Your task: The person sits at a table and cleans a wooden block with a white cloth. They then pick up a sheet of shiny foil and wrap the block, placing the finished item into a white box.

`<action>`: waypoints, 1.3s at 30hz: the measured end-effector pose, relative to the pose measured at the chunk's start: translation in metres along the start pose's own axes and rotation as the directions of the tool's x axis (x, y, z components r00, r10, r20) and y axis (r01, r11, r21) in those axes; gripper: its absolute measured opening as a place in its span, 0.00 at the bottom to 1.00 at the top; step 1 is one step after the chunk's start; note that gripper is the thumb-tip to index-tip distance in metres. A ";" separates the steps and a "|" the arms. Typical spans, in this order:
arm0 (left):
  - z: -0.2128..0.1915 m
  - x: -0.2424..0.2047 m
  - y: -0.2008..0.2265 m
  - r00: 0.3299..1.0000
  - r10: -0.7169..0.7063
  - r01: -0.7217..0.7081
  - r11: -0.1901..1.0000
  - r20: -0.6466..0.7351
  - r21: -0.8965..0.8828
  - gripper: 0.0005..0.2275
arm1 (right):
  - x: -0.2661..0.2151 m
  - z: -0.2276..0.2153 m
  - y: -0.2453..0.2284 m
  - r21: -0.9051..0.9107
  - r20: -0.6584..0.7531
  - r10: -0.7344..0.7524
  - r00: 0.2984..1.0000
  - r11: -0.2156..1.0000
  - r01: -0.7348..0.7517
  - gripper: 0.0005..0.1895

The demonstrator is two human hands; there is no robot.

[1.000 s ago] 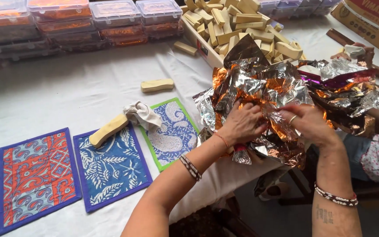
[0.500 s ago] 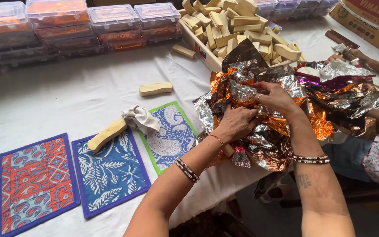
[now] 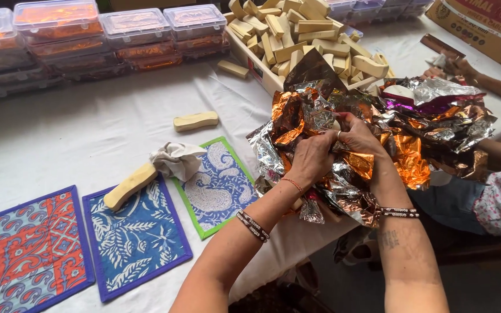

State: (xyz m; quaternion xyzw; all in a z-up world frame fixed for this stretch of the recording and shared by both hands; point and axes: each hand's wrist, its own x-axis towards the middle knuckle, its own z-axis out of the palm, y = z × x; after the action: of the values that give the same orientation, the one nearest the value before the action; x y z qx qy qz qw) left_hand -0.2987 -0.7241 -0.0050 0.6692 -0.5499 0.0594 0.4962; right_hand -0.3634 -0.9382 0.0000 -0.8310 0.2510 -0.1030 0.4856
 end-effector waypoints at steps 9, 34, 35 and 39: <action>0.009 0.009 -0.017 0.968 -0.248 0.248 0.969 0.033 0.009 0.27 | 0.023 -0.010 0.016 0.015 -0.028 0.112 0.993 0.994 -0.112 0.25; -0.001 0.004 -0.010 0.969 -0.248 0.246 0.963 0.000 -0.110 0.28 | -0.003 0.006 0.015 -0.101 -0.048 -0.030 0.998 0.995 0.025 0.59; -0.002 0.004 -0.009 0.969 -0.248 0.246 0.964 -0.001 -0.101 0.28 | -0.002 0.005 0.018 -0.130 -0.055 -0.038 0.998 0.991 0.031 0.59; -0.005 0.005 -0.007 0.965 -0.260 0.260 0.962 0.016 -0.086 0.29 | 0.008 0.002 0.034 -0.198 -0.054 -0.101 0.993 0.976 0.088 0.57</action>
State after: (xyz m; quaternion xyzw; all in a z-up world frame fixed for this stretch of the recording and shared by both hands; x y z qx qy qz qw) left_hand -0.2888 -0.7250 -0.0036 0.7135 -0.4604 -0.0319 0.5272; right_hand -0.3663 -0.9543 -0.0310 -0.8819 0.2355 -0.1273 0.3881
